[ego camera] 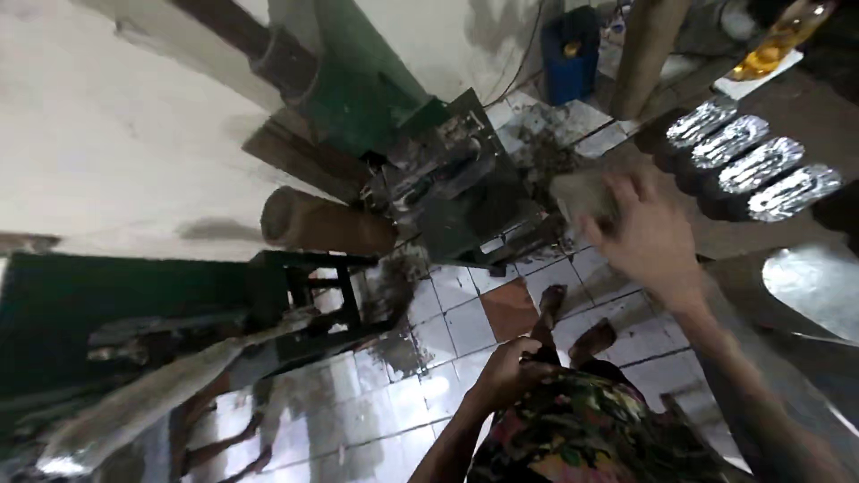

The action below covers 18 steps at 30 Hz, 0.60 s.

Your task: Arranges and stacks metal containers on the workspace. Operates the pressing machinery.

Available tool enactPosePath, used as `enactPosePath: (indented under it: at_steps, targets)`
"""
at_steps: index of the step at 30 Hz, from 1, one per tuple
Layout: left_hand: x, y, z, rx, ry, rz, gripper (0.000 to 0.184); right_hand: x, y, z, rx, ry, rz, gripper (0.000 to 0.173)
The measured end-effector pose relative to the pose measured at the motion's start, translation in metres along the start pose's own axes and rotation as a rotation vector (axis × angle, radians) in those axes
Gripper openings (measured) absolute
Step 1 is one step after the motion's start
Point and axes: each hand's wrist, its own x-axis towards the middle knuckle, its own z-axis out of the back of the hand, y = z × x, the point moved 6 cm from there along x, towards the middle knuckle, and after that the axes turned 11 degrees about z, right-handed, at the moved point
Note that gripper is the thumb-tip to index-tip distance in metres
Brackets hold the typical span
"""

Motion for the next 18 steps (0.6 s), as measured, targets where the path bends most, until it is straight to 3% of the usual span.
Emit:
enactPosePath:
  at_steps: [1, 3, 6, 8, 10, 12, 15, 18]
  targets:
    - [0.006, -0.001, 0.006, 0.047, 0.026, 0.012, 0.052, -0.027, -0.039, -0.032, -0.037, -0.004, -0.048, 0.079]
    - [0.014, -0.008, 0.016, 0.141, 0.028, 0.012, 0.051, -0.102, -0.089, -0.074, -0.034, 0.157, -0.273, 0.098]
    - [0.029, -0.028, 0.024, 0.324, -0.008, 0.033, 0.049, -0.191, -0.159, -0.134, 0.077, 0.4, -0.68, 0.104]
    - [0.038, -0.038, 0.026, 0.427, -0.035, 0.049, 0.049, -0.235, -0.216, -0.192, 0.146, 0.386, -0.849, 0.108]
    - [0.041, -0.053, 0.021, 0.512, -0.051, 0.031, 0.048, -0.271, -0.264, -0.244, 0.118, 0.284, -0.873, 0.109]
    - [0.043, -0.082, 0.009, 0.672, -0.055, 0.006, 0.045, -0.291, -0.291, -0.266, 0.096, 0.171, -0.789, 0.102]
    - [0.039, -0.142, -0.001, 0.882, -0.031, -0.213, 0.04, -0.297, -0.277, -0.271, 0.232, 0.206, -0.787, 0.086]
    - [0.054, -0.228, -0.035, 0.875, 0.054, -0.514, 0.037, -0.28, -0.273, -0.237, 0.225, 0.175, -0.853, 0.095]
